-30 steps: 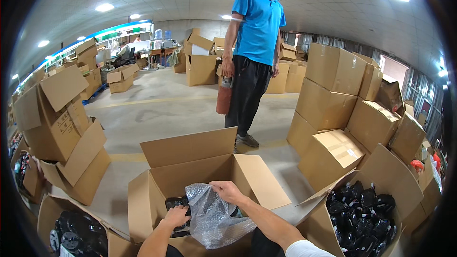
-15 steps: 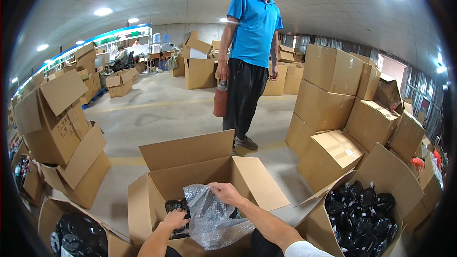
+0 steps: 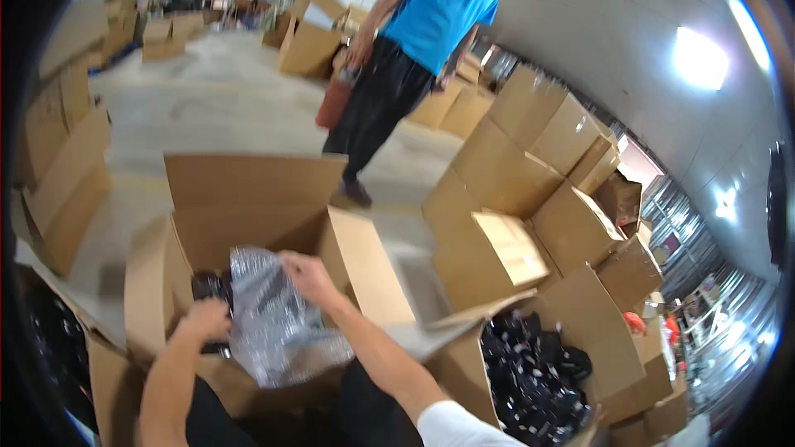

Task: The person packs black plastic components by hand from a large container into a shipping box lined with bubble wrap.

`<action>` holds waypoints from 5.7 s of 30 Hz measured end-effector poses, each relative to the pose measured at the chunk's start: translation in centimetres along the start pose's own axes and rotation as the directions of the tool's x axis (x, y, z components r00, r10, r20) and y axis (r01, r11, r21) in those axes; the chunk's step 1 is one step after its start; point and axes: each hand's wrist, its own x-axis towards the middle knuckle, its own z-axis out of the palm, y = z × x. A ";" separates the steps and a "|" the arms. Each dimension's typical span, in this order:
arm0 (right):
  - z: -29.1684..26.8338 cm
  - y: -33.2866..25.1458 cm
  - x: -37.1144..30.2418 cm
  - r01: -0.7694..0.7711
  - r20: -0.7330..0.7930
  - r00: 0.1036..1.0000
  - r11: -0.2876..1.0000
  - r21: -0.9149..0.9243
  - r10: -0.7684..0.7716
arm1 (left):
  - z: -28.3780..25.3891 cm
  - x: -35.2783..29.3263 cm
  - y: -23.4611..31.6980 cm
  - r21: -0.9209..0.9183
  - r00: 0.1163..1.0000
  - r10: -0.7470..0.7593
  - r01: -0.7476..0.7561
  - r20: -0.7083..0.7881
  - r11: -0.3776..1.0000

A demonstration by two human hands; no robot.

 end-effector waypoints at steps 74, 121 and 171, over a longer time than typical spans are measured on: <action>-0.6 -0.1 -1.0 -0.117 0.032 0.993 0.992 0.050 0.116 | 0.4 1.4 2.4 -0.043 0.980 -0.036 0.045 0.196 0.998; -0.7 -0.9 -1.6 -0.054 0.020 0.998 0.994 0.090 0.052 | 1.4 1.0 1.7 0.001 0.955 -0.038 0.040 0.294 0.999; -21.9 7.7 -2.2 0.204 0.021 0.974 0.830 -0.518 -0.226 | -7.8 1.2 14.0 -0.703 0.984 0.162 -0.060 0.079 0.709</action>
